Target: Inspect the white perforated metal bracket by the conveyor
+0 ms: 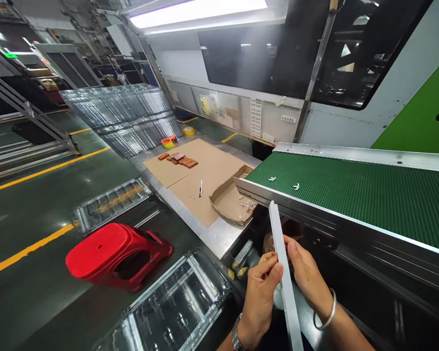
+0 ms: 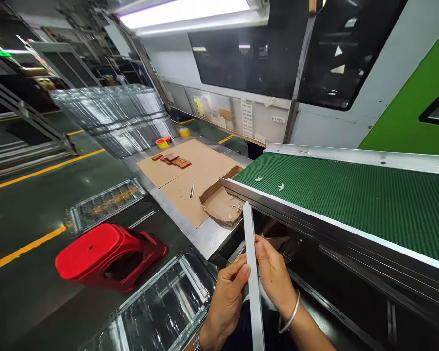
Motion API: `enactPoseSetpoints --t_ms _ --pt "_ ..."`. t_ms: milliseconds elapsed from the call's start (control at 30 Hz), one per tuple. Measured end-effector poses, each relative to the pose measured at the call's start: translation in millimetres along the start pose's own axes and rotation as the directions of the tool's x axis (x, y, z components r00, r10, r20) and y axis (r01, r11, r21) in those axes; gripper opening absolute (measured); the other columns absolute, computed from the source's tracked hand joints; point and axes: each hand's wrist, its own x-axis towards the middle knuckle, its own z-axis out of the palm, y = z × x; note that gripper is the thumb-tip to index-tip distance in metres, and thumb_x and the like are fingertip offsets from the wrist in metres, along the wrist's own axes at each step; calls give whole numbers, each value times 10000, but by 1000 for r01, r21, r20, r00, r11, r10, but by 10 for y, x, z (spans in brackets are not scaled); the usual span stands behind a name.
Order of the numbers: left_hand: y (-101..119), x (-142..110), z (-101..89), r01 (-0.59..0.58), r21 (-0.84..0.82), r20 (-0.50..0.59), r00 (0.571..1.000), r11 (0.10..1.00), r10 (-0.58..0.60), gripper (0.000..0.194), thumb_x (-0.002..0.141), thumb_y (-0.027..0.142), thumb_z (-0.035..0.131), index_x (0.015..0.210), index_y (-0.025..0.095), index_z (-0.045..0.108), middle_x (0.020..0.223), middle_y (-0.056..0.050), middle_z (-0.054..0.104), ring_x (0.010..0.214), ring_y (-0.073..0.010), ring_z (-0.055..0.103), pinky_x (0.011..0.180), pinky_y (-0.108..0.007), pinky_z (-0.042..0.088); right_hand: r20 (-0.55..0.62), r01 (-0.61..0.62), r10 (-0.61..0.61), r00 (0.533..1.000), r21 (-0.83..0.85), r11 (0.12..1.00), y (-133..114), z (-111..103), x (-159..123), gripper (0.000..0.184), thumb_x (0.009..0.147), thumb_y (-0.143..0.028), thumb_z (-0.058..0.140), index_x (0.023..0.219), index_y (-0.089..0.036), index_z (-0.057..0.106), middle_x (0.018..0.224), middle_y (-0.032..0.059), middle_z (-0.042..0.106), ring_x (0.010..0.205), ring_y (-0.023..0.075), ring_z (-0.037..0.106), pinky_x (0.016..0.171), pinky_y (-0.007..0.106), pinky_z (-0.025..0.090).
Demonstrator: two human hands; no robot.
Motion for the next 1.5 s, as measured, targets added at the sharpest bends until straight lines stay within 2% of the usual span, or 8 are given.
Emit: enactPoseSetpoints --t_ms 133,300,467,600,900,1067,1267,1500 --pt "-14 -7 -2 0 4 -1 1000 1000 0 268 811 309 633 1047 189 678 1089 -96 569 1037 -248 498 900 -319 395 35 3 -3 999 -1 1000 26 30 -43 514 866 -506 408 1259 -184 485 1267 112 553 1211 269 458 1036 468 357" --pt "-35 -6 -25 17 -18 15 1000 1000 -16 244 836 282 604 1052 193 675 1065 -89 562 1005 -223 495 894 -313 380 98 11 -9 995 -23 1000 216 6 -250 603 874 -473 408 1379 -156 315 1458 125 318 1355 221 247 1147 475 154" --pt "-39 5 -48 38 -32 4 999 999 -38 245 835 293 603 1034 173 680 976 -77 554 912 -196 489 802 -281 398 214 -39 28 976 46 998 368 -28 -501 557 900 -396 406 1410 -346 187 1525 -32 142 1395 166 104 1154 473 52" --pt "-20 24 -53 61 -39 -12 998 997 -61 228 827 313 615 973 159 695 916 -64 527 858 -178 468 752 -261 392 290 -59 12 957 155 986 400 -55 -620 595 880 -357 475 1401 -384 188 1527 -64 109 1396 175 79 1157 445 88" --pt "11 43 -56 77 -97 11 997 992 -76 177 831 301 611 862 149 696 877 -47 489 825 -155 421 731 -243 356 298 -126 49 953 247 961 418 -96 -720 657 806 -427 578 1381 -388 263 1525 -59 138 1396 204 77 1139 382 211" --pt "32 33 -52 75 -114 23 997 991 -73 181 822 305 621 869 146 694 860 -41 490 798 -145 422 719 -238 355 295 -80 19 955 196 977 471 -105 -760 648 810 -438 565 1375 -424 247 1523 -66 149 1397 213 84 1141 422 178" --pt "25 -7 -40 158 -188 -32 985 969 -167 253 785 329 656 963 149 647 767 -23 510 666 -122 431 618 -237 372 233 -5 -16 972 88 996 514 -99 -795 632 830 -390 547 1385 -400 246 1515 -32 188 1375 232 196 1136 437 178" --pt "21 -1 6 85 -124 -86 992 989 -96 189 835 350 594 872 166 571 707 15 474 624 -103 396 575 -209 352 212 82 -71 975 -45 996 525 -48 -783 635 843 -359 528 1379 -453 199 1515 -84 168 1383 202 168 1134 441 168"
